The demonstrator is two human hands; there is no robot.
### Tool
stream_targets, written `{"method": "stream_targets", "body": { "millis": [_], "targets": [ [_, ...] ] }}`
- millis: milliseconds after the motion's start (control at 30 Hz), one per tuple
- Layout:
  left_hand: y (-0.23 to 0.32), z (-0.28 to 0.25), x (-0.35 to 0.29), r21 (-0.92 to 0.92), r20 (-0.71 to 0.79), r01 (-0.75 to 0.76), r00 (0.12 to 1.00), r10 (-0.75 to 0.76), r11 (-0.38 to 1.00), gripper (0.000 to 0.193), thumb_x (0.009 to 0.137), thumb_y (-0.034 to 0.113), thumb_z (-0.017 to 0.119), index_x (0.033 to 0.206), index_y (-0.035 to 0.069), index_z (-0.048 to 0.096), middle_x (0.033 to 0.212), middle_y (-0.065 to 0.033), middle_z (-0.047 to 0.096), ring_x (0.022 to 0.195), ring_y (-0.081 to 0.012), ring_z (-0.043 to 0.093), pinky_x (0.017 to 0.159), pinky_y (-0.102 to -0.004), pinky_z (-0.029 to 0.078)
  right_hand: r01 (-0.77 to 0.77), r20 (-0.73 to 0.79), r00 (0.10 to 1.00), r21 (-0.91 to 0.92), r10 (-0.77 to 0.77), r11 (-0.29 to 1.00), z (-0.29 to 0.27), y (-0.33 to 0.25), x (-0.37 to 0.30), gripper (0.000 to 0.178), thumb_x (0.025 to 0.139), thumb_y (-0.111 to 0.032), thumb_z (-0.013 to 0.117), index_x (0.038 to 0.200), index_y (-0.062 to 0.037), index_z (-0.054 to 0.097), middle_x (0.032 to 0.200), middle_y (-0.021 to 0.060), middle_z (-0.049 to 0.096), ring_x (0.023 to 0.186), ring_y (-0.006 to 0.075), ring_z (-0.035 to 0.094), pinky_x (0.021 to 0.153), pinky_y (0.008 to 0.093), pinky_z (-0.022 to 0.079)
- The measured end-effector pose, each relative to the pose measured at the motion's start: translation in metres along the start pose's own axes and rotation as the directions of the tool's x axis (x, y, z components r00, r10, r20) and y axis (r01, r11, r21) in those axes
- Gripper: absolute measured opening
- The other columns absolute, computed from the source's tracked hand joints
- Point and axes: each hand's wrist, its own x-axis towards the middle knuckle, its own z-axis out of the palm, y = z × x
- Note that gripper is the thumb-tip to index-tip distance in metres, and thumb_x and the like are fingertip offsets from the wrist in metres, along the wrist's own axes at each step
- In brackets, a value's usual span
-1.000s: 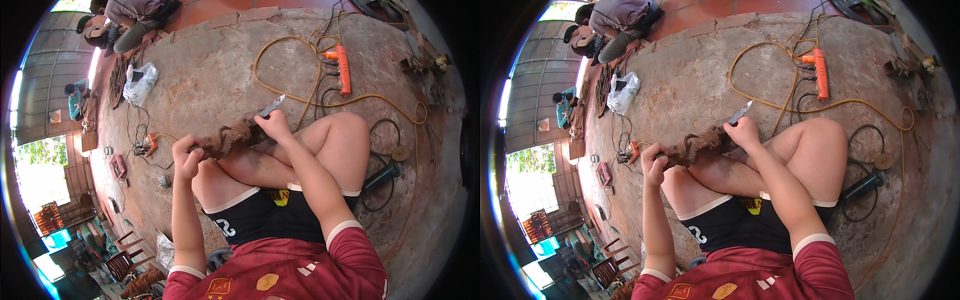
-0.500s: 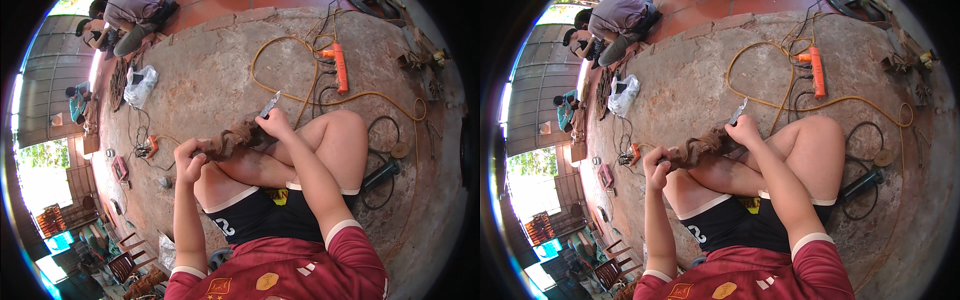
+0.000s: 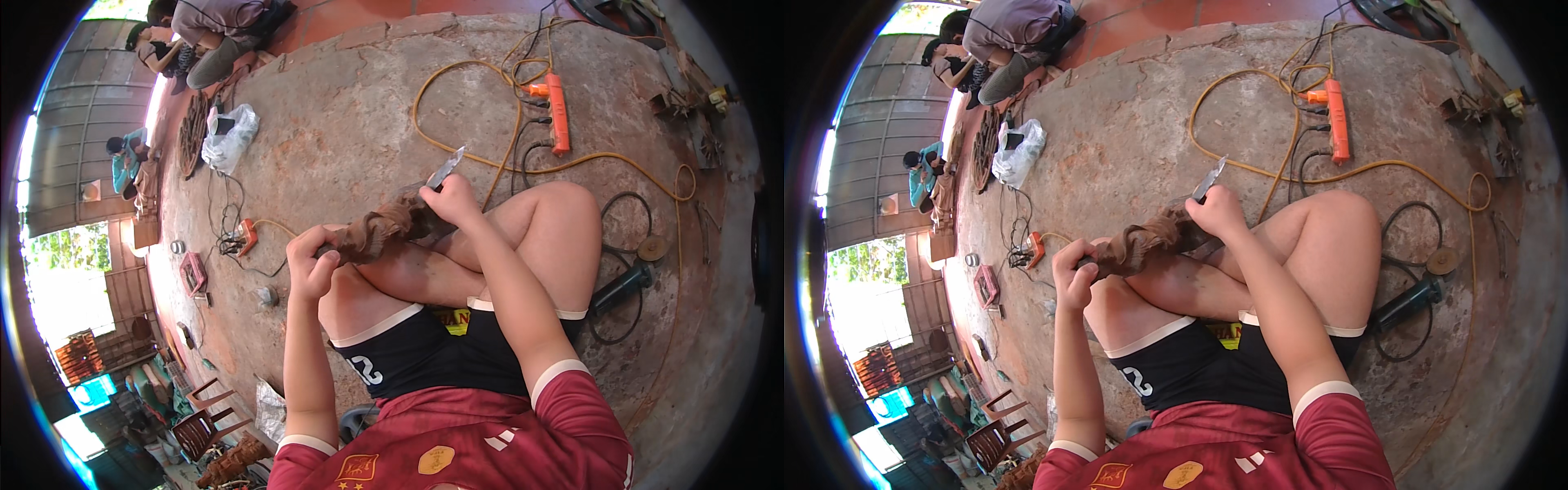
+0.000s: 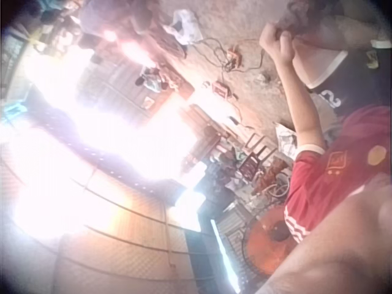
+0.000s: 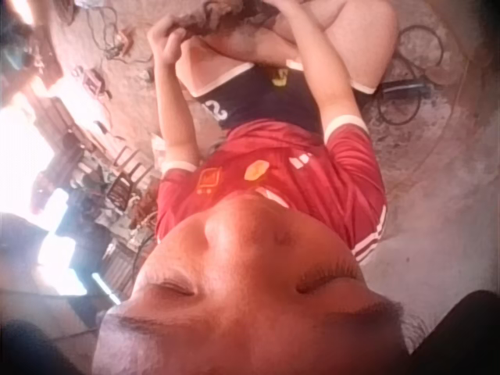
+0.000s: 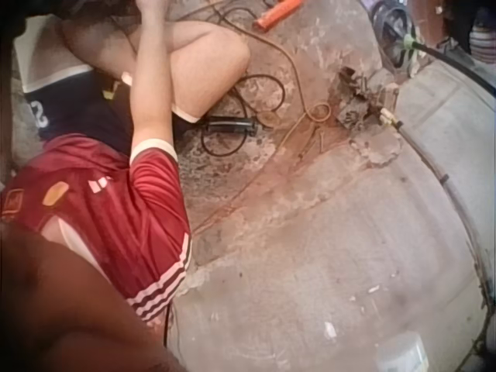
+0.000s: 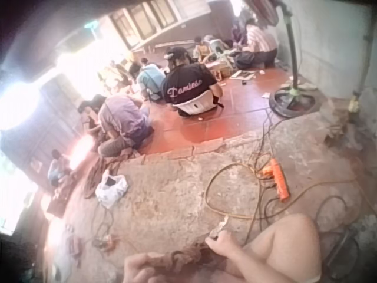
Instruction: The person sits cross-legged on the floor and carves a piece of wood using a knife. They hold the wood with their left hand and use the knife in their right hand to shape it. The person occasionally rotates the wood to work on different sides.
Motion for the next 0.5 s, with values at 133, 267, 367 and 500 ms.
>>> {"method": "stream_targets", "body": {
  "millis": [133, 267, 367, 500],
  "targets": [
    [0.004, 0.002, 0.0, -0.033, 0.004, -0.011, 1.0, 0.012, 0.999, 0.019, 0.062, 0.015, 0.054, 0.072, -0.002, 0.056, 0.065, -0.0124, 0.058, 0.057, -0.0208, 0.057, 0.056, -0.0297, 0.046, 0.033, 0.035, 0.999, -0.105, -0.03, 0.994, 0.007, 0.011, 0.006, 0.033, 0.077, -0.029, 0.071, 0.074, 0.0039, 0.067, 0.073, 0.024, 0.066, 0.075, 0.0403, 0.068, 0.07, 0.0462, 0.054],
    [0.004, 0.0, -0.002, -0.008, 0.006, 0.014, 1.0, -0.014, 1.0, 0.02, 0.063, 0.016, 0.054, 0.072, -0.002, 0.056, 0.065, -0.0123, 0.058, 0.058, -0.021, 0.057, 0.056, -0.03, 0.046, -0.01, -0.016, 1.0, -0.024, 0.009, 1.0, -0.005, 0.005, 0.007, 0.031, 0.078, -0.027, 0.073, 0.075, 0.003, 0.068, 0.075, 0.0227, 0.068, 0.073, 0.0347, 0.069, 0.069, 0.0421, 0.054],
    [0.005, 0.0, -0.001, 0.018, -0.005, -0.038, 0.999, 0.038, 0.999, 0.021, 0.064, 0.018, 0.054, 0.072, -0.002, 0.056, 0.064, -0.0121, 0.057, 0.058, -0.0222, 0.057, 0.058, -0.0308, 0.046, -0.029, 0.13, 0.991, 0.124, 0.012, 0.992, -0.017, -0.012, 0.002, 0.033, 0.079, -0.029, 0.075, 0.075, 0.0026, 0.068, 0.073, 0.0168, 0.069, 0.068, 0.0246, 0.068, 0.066, 0.0375, 0.053],
    [0.003, 0.005, -0.001, 0.026, -0.033, -0.029, 0.999, 0.029, 0.999, 0.03, 0.064, 0.029, 0.055, 0.07, -0.001, 0.051, 0.061, -0.0093, 0.044, 0.056, -0.0217, 0.047, 0.054, -0.0331, 0.035, -0.013, 0.214, 0.976, 0.277, -0.048, 0.961, -0.004, -0.005, 0.003, 0.032, 0.08, -0.029, 0.076, 0.079, 0.0022, 0.07, 0.07, 0.0094, 0.068, 0.065, 0.0163, 0.063, 0.064, 0.0335, 0.051]
  ]
}}
